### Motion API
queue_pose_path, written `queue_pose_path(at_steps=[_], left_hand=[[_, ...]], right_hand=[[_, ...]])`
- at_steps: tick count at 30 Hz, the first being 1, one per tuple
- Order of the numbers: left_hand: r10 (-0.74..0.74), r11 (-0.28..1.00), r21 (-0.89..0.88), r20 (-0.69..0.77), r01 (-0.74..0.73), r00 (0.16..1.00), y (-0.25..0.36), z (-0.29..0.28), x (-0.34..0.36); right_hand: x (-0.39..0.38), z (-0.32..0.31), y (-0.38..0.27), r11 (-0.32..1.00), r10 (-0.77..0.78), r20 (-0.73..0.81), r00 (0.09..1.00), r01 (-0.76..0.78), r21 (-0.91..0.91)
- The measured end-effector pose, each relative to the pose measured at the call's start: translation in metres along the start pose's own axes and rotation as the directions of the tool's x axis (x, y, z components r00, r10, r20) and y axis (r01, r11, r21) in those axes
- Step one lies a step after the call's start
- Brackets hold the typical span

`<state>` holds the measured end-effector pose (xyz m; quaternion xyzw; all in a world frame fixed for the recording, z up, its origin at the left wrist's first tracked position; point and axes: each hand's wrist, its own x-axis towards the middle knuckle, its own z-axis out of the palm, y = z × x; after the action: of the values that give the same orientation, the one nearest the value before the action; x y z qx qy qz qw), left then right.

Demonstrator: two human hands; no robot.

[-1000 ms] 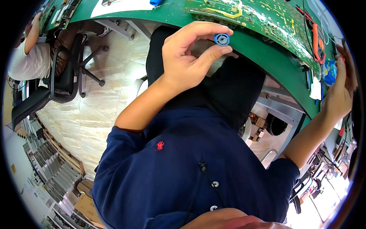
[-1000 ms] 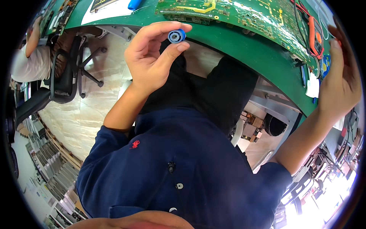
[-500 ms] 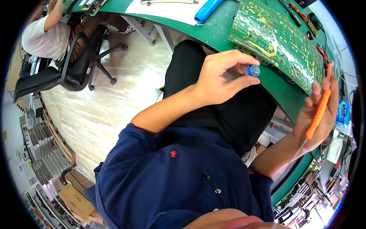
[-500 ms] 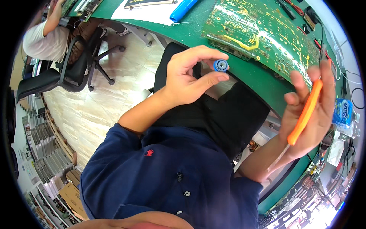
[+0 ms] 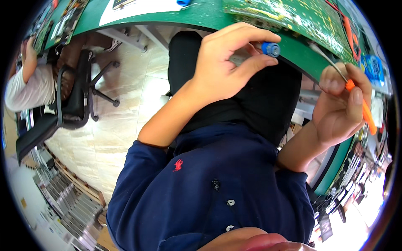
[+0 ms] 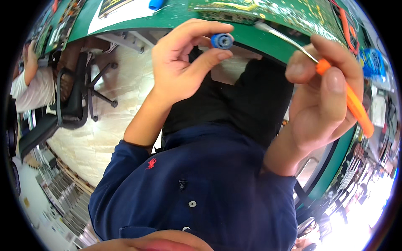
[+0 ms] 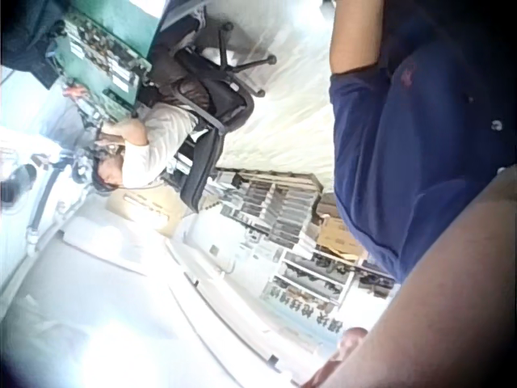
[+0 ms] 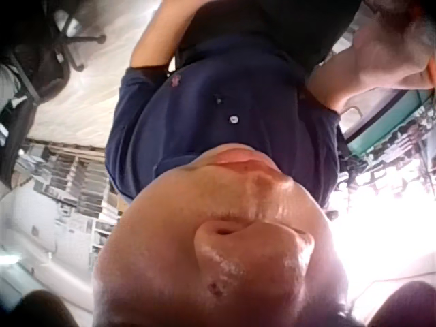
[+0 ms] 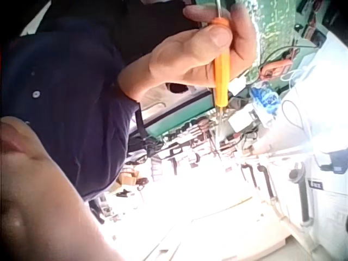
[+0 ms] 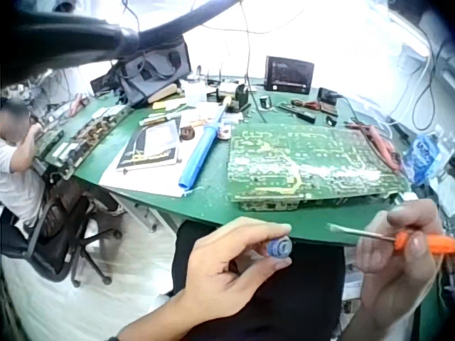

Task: The person uses a small screwdriver to adjust a blue circular plastic component held in their left hand at an electronics repair bench.

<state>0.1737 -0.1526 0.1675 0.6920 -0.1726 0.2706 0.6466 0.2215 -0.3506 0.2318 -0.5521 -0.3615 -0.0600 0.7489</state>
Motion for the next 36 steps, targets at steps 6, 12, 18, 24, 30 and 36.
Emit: queue_pose_path(at_steps=[6, 12, 18, 24, 30, 36], left_hand=[[0.055, 0.997, 0.061, 0.025, -0.056, 0.998, 0.007, 0.003, -0.003], [0.101, 0.991, 0.083, 0.083, -0.108, 0.991, 0.010, 0.005, -0.004], [0.049, 0.996, 0.064, 0.104, -0.055, 0.993, 0.013, 0.006, -0.008], [0.004, 0.996, 0.087, 0.172, -0.019, 0.985, 0.014, 0.007, -0.005], [-0.007, 0.999, 0.032, 0.212, 0.000, 0.977, 0.010, 0.007, -0.006], [-0.140, 0.972, -0.131, 0.342, 0.195, 0.929, 0.013, 0.006, -0.005]], right_hand=[[-0.014, 0.016, -0.009, 0.965, -0.052, -0.017, 0.999, 0.046, -0.258], [-0.017, 0.018, -0.010, 0.933, -0.086, 0.032, 0.996, 0.092, -0.349], [-0.021, 0.020, -0.009, 0.897, -0.166, 0.056, 0.985, 0.174, -0.407], [-0.025, 0.019, -0.006, 0.889, -0.183, 0.021, 0.983, 0.175, -0.423], [-0.025, 0.015, -0.002, 0.880, -0.143, 0.069, 0.987, 0.159, -0.447], [-0.023, 0.004, -0.008, 0.912, -0.025, 0.218, 0.976, 0.111, -0.394]])
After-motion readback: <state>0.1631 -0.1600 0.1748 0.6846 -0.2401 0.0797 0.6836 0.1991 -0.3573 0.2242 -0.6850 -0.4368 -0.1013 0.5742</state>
